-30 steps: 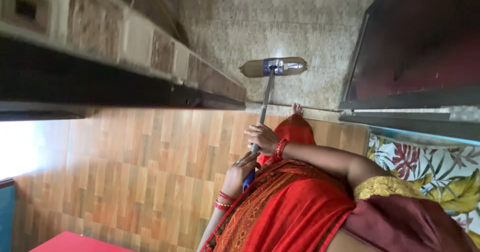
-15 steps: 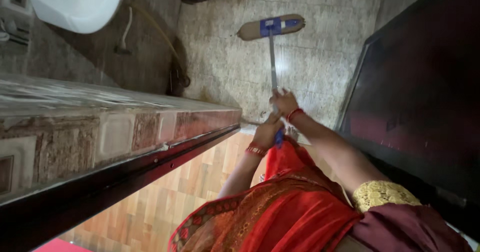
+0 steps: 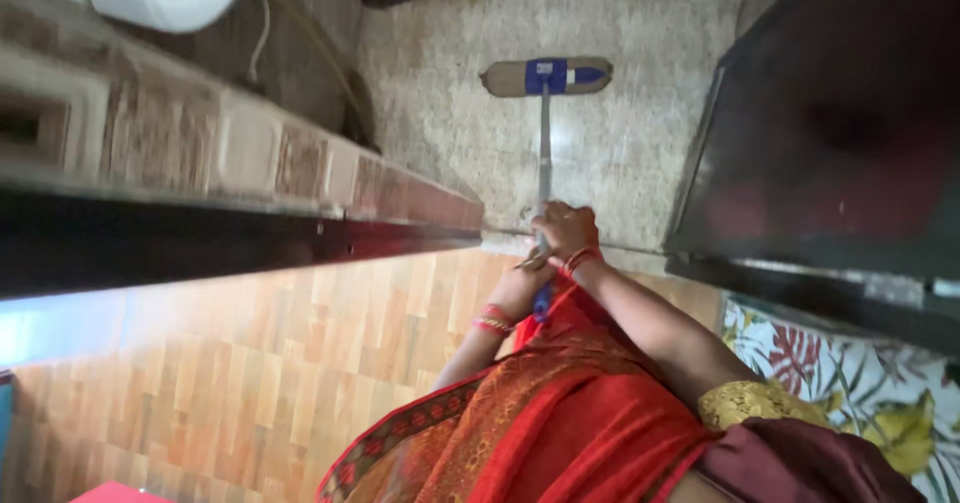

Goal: The person mops the floor in a hallway and then inside a bathroom using a mop, moving buckets aside and turning on a faucet to wet the mop head.

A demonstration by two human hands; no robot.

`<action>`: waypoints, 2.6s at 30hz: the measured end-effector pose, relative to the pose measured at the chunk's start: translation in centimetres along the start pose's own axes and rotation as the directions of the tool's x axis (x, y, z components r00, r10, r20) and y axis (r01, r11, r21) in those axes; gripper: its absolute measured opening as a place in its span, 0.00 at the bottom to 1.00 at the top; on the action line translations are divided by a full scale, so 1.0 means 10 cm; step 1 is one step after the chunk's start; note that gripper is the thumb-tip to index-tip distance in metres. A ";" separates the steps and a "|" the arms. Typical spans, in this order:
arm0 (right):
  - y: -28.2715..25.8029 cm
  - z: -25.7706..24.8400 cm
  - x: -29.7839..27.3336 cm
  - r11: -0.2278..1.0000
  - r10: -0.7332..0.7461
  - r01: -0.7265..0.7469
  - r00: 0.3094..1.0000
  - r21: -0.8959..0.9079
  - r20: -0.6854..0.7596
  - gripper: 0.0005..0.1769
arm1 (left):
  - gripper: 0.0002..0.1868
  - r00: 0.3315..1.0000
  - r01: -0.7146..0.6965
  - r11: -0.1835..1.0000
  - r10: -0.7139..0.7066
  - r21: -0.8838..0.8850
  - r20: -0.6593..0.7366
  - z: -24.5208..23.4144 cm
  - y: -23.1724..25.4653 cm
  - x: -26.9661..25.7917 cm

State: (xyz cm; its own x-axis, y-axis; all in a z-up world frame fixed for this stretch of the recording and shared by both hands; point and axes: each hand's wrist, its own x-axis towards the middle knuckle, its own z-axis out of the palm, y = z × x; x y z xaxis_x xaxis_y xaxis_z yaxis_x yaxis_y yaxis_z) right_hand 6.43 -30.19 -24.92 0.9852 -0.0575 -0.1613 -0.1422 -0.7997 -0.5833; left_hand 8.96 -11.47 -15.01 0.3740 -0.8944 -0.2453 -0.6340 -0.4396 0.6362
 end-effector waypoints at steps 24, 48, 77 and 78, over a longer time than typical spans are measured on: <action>-0.41 0.21 -0.36 0.942 -0.290 0.313 0.940 0.119 -0.179 0.08 | 0.09 0.999 -0.037 0.990 0.036 -0.136 -0.009 -0.48 0.36 -0.67; -0.19 0.16 0.00 0.999 0.043 -0.047 0.990 -0.026 -0.133 0.18 | 0.10 0.980 -0.185 0.978 0.176 -0.097 -0.098 -0.35 0.02 -0.11; 0.32 0.17 0.35 0.976 -0.059 0.096 0.981 -0.197 0.185 0.06 | 0.13 0.985 0.129 0.990 -0.120 -0.065 0.126 -0.20 -0.09 0.23; 0.57 0.12 0.51 0.993 -0.045 0.059 0.990 -0.098 0.133 0.09 | 0.13 1.000 0.026 0.995 -0.024 -0.101 0.018 -0.20 -0.17 0.53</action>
State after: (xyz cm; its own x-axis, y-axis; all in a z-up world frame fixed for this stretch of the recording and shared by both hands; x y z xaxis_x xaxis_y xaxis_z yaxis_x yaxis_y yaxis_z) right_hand 10.52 -34.36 -30.02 0.9691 0.0589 -0.2394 -0.0742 -0.8564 -0.5109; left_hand 13.38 -15.26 -15.92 0.3771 -0.8849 -0.2735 -0.5528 -0.4519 0.7001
